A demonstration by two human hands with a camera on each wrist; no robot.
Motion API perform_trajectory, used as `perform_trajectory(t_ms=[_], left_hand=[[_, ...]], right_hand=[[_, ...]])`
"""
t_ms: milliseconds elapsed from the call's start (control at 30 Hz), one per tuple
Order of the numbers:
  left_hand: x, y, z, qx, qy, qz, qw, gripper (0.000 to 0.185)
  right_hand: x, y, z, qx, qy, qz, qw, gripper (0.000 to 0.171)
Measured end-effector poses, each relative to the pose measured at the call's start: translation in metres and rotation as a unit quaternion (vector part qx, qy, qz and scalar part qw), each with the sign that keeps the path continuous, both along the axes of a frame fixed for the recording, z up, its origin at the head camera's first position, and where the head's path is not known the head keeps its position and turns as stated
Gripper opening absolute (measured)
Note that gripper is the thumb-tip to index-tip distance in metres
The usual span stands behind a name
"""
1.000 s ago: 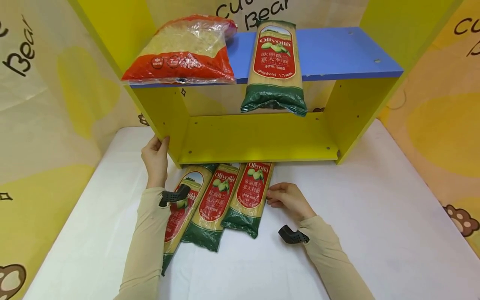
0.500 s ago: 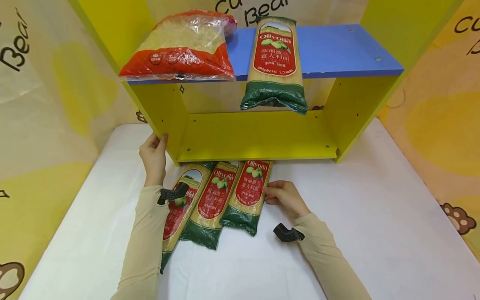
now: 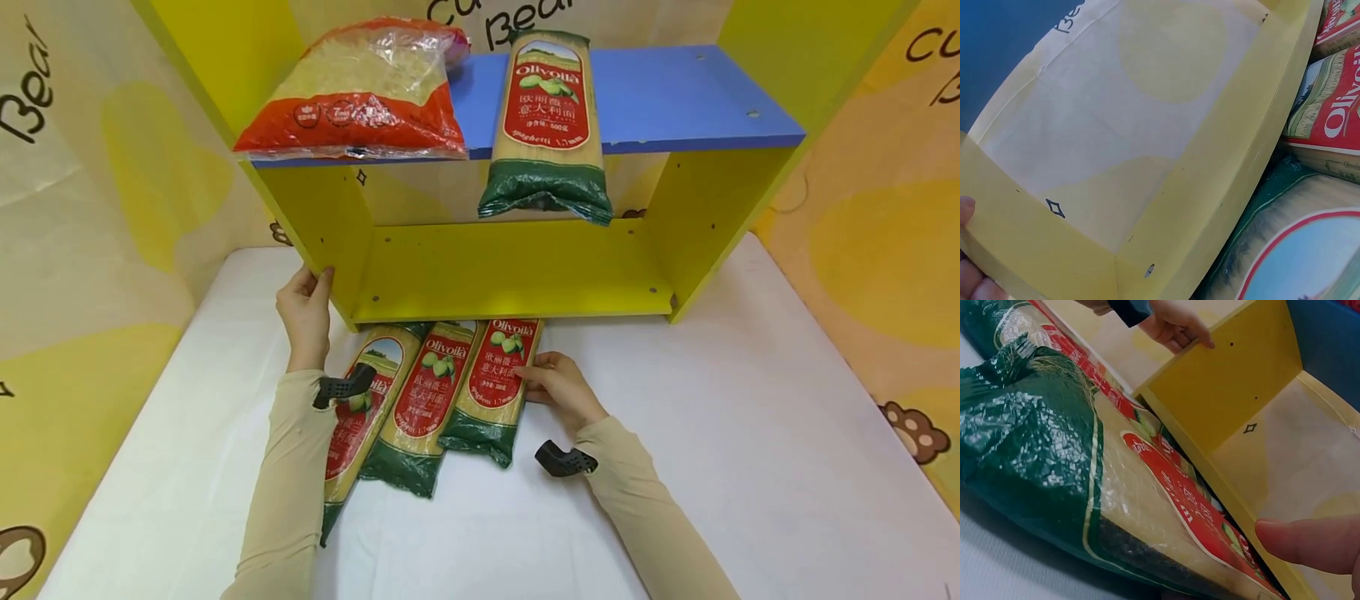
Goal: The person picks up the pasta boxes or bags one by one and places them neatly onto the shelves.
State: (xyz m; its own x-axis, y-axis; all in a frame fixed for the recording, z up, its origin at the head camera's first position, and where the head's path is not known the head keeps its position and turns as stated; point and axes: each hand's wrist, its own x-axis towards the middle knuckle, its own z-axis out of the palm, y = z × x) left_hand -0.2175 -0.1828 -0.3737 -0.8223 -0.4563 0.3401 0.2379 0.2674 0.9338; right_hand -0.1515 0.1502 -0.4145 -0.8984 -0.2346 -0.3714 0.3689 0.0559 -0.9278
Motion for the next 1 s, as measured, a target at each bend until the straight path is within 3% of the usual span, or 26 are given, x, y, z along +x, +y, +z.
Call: perform_trajectory(t_ms=[300,567,800,1000], left_hand=[[0.001,0.0,0.0,0.001,0.008,-0.004,1.0,0.028],[0.0,0.001,0.0,0.012,0.007,-0.011,0.9998,0.027],[0.016,0.012,0.025,-0.003,-0.013,0.001,0.9999,0.026],[0.019,0.013,0.026,-0.013,-0.005,-0.002,0.9999,0.028]], right_hand=[[-0.006,-0.005,-0.006,-0.03,-0.013,-0.015,0.999,0.054],[-0.012,-0.013,-0.008,-0.048,-0.028,-0.027,0.998,0.048],[-0.015,-0.015,-0.012,-0.029,-0.017,-0.018,0.999,0.05],[-0.015,-0.015,-0.015,-0.02,-0.011,-0.016,1.0,0.053]])
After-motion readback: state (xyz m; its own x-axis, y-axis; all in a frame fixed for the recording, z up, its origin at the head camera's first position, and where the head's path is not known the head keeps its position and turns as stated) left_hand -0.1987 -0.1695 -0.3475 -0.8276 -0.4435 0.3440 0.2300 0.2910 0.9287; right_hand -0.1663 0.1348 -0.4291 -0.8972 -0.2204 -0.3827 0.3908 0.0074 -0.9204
